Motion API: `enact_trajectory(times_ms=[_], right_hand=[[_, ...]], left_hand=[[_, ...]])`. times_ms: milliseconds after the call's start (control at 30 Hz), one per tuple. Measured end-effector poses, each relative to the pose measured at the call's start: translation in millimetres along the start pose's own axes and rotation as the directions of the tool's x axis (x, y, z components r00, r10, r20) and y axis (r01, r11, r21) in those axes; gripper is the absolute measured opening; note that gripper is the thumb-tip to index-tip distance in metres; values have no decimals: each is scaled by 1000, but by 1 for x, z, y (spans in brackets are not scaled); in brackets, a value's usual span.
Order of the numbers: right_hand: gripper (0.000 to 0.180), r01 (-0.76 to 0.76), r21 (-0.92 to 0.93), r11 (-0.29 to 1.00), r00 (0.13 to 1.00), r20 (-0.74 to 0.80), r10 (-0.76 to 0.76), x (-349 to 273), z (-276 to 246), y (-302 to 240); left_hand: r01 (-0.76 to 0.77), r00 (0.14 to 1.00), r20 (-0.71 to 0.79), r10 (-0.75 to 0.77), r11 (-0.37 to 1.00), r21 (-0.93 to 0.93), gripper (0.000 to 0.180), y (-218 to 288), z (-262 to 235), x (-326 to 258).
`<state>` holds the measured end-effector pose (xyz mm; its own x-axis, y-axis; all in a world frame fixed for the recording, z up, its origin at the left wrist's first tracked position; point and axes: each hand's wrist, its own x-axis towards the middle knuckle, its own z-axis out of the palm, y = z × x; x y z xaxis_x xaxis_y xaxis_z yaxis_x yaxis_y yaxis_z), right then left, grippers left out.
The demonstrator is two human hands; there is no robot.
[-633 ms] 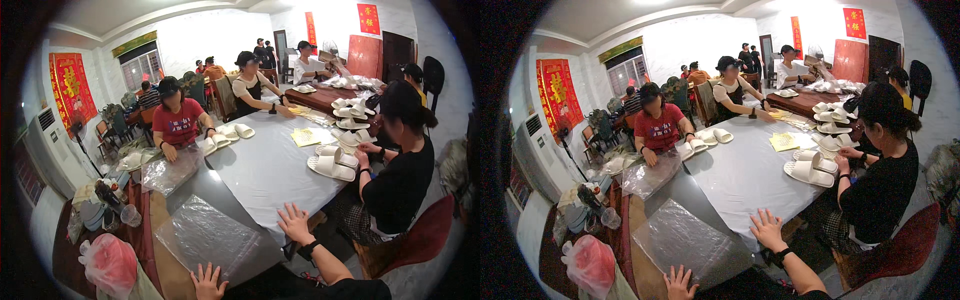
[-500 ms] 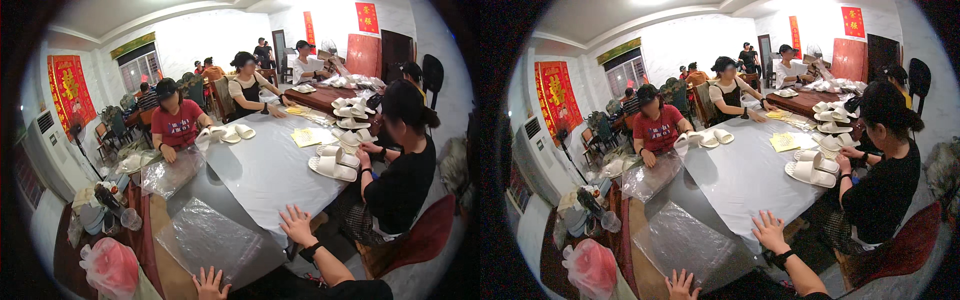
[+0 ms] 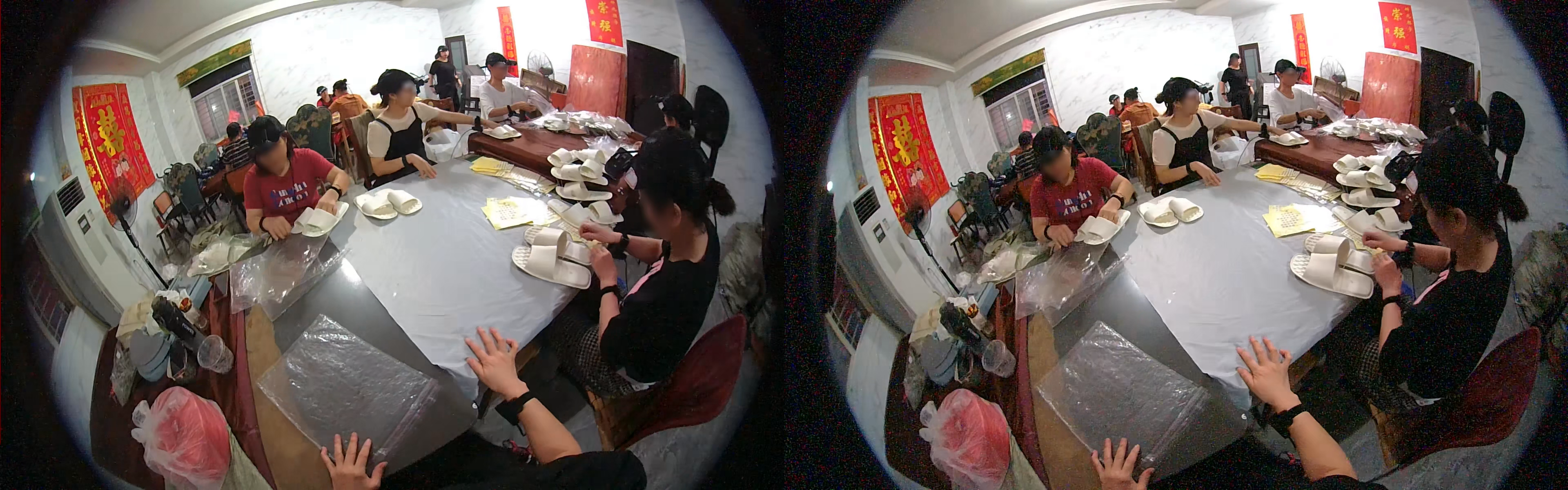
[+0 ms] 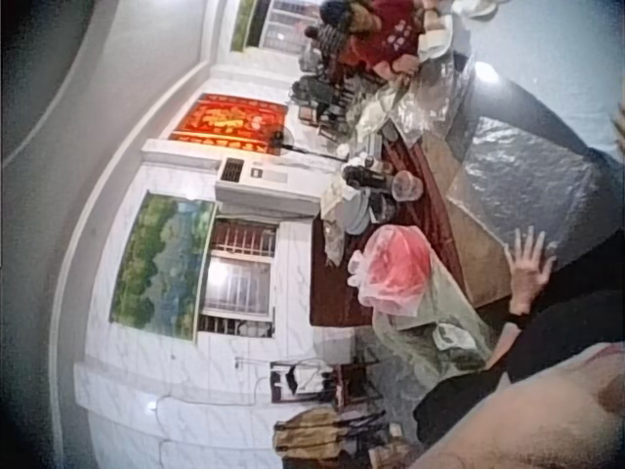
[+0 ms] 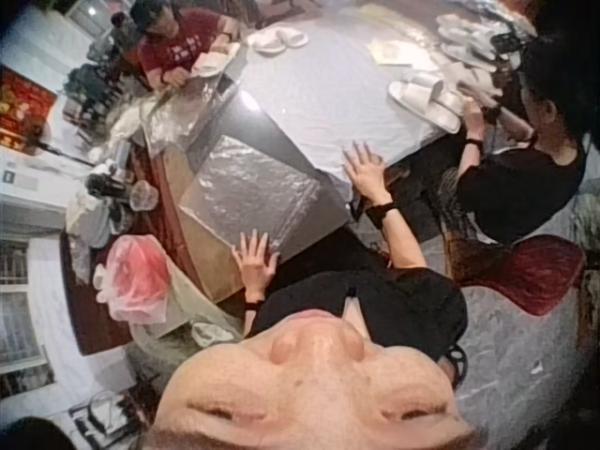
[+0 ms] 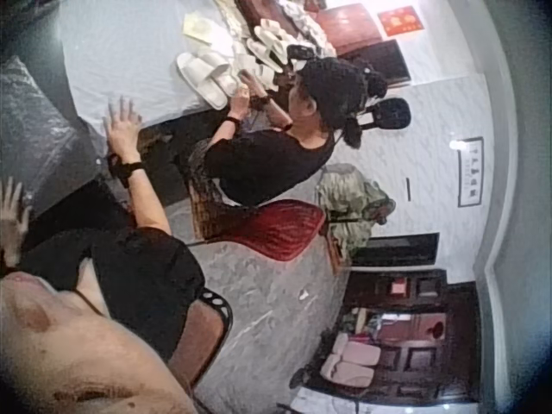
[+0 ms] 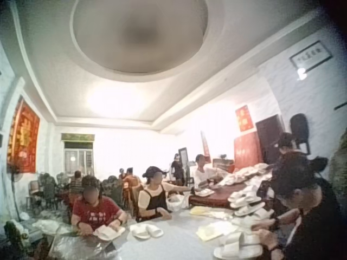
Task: Packing finished white slippers into plastic bags and placing them into a larger green collection bag.
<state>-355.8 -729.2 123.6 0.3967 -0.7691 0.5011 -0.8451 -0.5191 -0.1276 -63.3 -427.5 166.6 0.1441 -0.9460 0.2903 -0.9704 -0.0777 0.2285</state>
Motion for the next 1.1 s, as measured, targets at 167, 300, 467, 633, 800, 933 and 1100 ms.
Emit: enact_trajectory(times_ms=[167,300,467,633,800,933,1100], right_hand=[[45,-4,2,1000,1000,0,4,2,0,-1],[44,-6,7,1000,1000,-20,6,2,3,3],[44,-1,7,1000,1000,-14,1,3,0,2],[43,-12,30,999,1000,-10,12,1,1,0],[44,3,26,1000,1000,-30,-2,-2,2,0],[45,-1,27,1000,997,-71,3,-2,4,0],[44,-20,41,999,996,-89,24,4,8,0]], left_hand=[[10,1000,-17,-10,1000,-19,61,3,-1,1],[-3,999,-43,2,1000,-16,61,7,-4,6],[83,996,-27,-84,996,-19,54,0,8,3],[95,995,-29,-96,994,-47,55,0,6,1],[43,997,-60,-49,995,-92,53,-4,-1,-1],[53,995,-74,-61,993,-102,44,-4,-1,2],[50,996,-67,-55,996,-70,45,-2,1,8]])
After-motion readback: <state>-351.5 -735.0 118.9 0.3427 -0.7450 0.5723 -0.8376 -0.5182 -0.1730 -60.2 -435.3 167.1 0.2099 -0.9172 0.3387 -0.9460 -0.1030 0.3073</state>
